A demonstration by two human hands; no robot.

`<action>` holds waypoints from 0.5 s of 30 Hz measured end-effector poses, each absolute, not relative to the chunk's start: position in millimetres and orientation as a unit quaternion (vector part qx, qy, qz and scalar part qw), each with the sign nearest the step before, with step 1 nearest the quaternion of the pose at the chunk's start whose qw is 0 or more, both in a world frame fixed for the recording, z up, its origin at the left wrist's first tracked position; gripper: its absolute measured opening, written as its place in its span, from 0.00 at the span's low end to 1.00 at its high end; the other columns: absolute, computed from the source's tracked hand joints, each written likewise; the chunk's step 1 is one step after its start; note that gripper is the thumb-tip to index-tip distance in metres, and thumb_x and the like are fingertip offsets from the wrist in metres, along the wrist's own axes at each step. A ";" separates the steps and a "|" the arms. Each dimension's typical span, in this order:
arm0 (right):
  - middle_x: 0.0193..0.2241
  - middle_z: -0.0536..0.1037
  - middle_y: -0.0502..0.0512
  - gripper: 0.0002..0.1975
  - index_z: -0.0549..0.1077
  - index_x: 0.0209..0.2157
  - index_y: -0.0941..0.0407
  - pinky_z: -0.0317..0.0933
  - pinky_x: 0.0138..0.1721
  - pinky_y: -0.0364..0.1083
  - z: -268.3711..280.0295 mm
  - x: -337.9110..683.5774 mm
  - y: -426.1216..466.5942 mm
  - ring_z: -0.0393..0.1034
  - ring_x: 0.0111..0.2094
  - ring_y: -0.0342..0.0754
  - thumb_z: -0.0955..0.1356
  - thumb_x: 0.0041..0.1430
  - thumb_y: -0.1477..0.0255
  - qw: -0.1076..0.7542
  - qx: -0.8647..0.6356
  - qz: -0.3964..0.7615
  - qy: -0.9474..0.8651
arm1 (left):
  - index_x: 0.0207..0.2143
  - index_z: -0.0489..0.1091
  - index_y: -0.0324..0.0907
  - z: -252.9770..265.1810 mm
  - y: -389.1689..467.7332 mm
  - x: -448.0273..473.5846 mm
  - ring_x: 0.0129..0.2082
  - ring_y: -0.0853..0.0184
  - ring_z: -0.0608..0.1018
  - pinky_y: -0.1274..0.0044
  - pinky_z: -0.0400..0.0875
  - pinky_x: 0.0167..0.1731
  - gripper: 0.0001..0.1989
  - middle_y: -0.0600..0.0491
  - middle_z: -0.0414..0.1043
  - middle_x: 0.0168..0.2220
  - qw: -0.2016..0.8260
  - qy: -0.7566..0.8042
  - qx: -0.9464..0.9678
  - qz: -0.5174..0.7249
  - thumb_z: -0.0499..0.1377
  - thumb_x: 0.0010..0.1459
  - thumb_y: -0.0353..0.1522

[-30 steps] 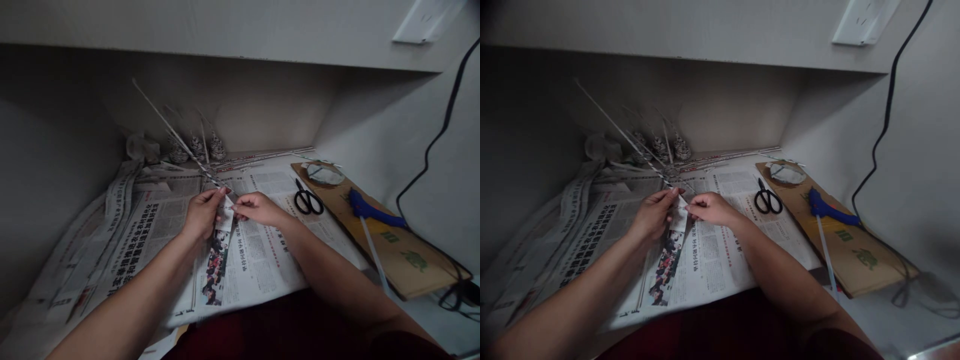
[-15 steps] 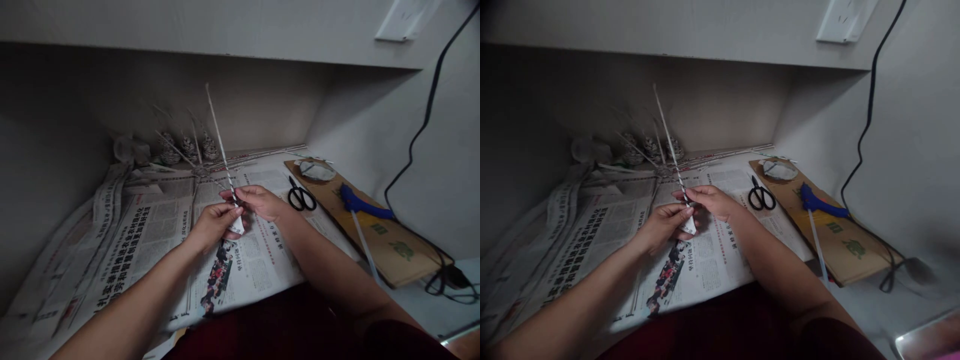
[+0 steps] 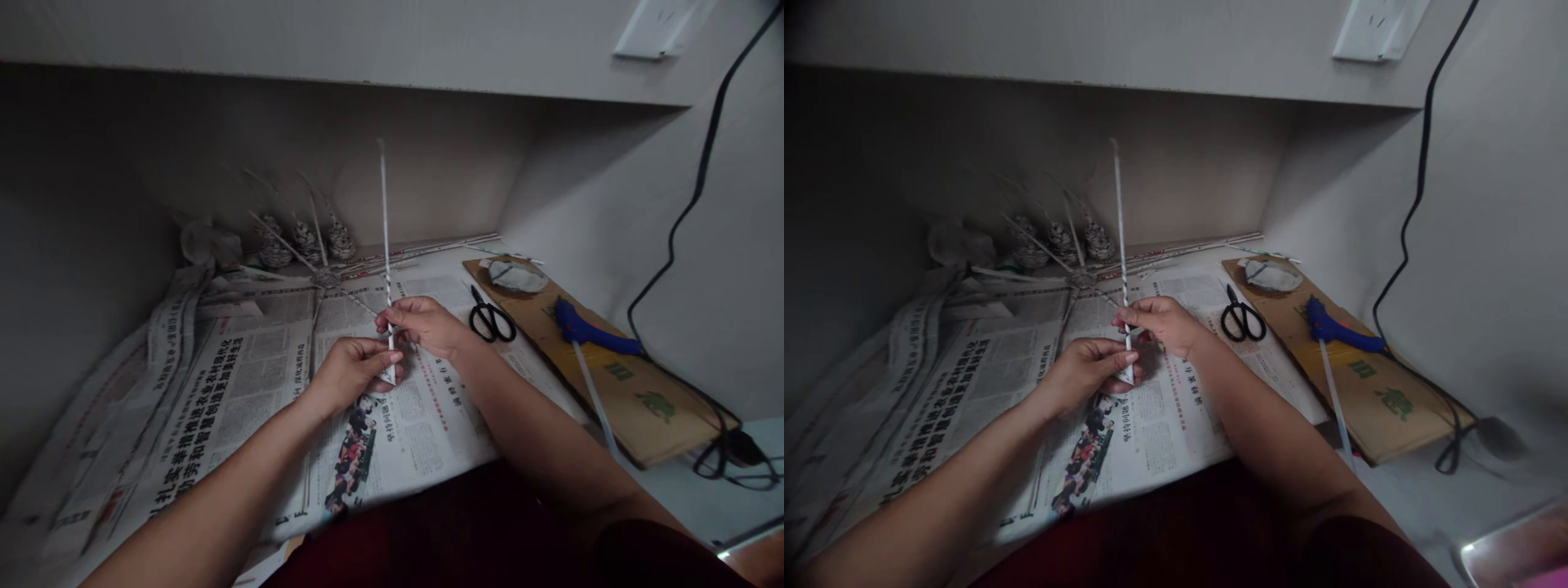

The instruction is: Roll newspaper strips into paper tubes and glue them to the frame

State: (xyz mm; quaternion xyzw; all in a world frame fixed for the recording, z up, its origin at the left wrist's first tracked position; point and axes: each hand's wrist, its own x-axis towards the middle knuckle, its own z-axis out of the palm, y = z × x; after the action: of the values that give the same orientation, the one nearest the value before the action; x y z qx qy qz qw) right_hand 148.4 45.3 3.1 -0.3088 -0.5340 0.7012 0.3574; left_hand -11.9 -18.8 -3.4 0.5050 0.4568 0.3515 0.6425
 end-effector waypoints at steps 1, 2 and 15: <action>0.27 0.77 0.53 0.17 0.77 0.31 0.60 0.60 0.24 0.41 3.6 149.8 45.1 0.67 0.24 0.40 0.74 0.47 0.59 0.329 -0.298 0.712 -0.545 | 0.31 0.76 0.37 -4.0 -18.5 -12.2 0.30 0.68 0.77 0.74 0.75 0.31 0.14 0.50 0.75 0.29 0.642 0.453 0.506 0.355 0.65 0.50 0.40; 0.28 0.77 0.54 0.18 0.77 0.33 0.60 0.61 0.24 0.41 3.9 150.8 45.0 0.67 0.24 0.41 0.74 0.48 0.59 0.308 -0.289 0.717 -0.554 | 0.31 0.76 0.37 -4.6 -18.4 -12.5 0.31 0.67 0.77 0.74 0.76 0.31 0.14 0.50 0.75 0.30 0.642 0.450 0.508 0.356 0.65 0.50 0.40; 0.30 0.77 0.54 0.14 0.76 0.28 0.60 0.63 0.31 0.41 2.5 153.7 48.9 0.70 0.31 0.42 0.76 0.44 0.64 0.346 -0.308 0.704 -0.539 | 0.31 0.77 0.38 -8.6 -17.2 -13.4 0.30 0.68 0.76 0.75 0.75 0.30 0.14 0.50 0.76 0.29 0.644 0.443 0.525 0.337 0.64 0.50 0.41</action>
State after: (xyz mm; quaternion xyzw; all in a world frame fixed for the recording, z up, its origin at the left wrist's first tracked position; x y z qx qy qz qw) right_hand 153.7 48.9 2.5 -0.3079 -0.5392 0.7036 0.3456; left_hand -13.4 -17.2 -8.6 0.5250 0.4435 0.3369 0.6436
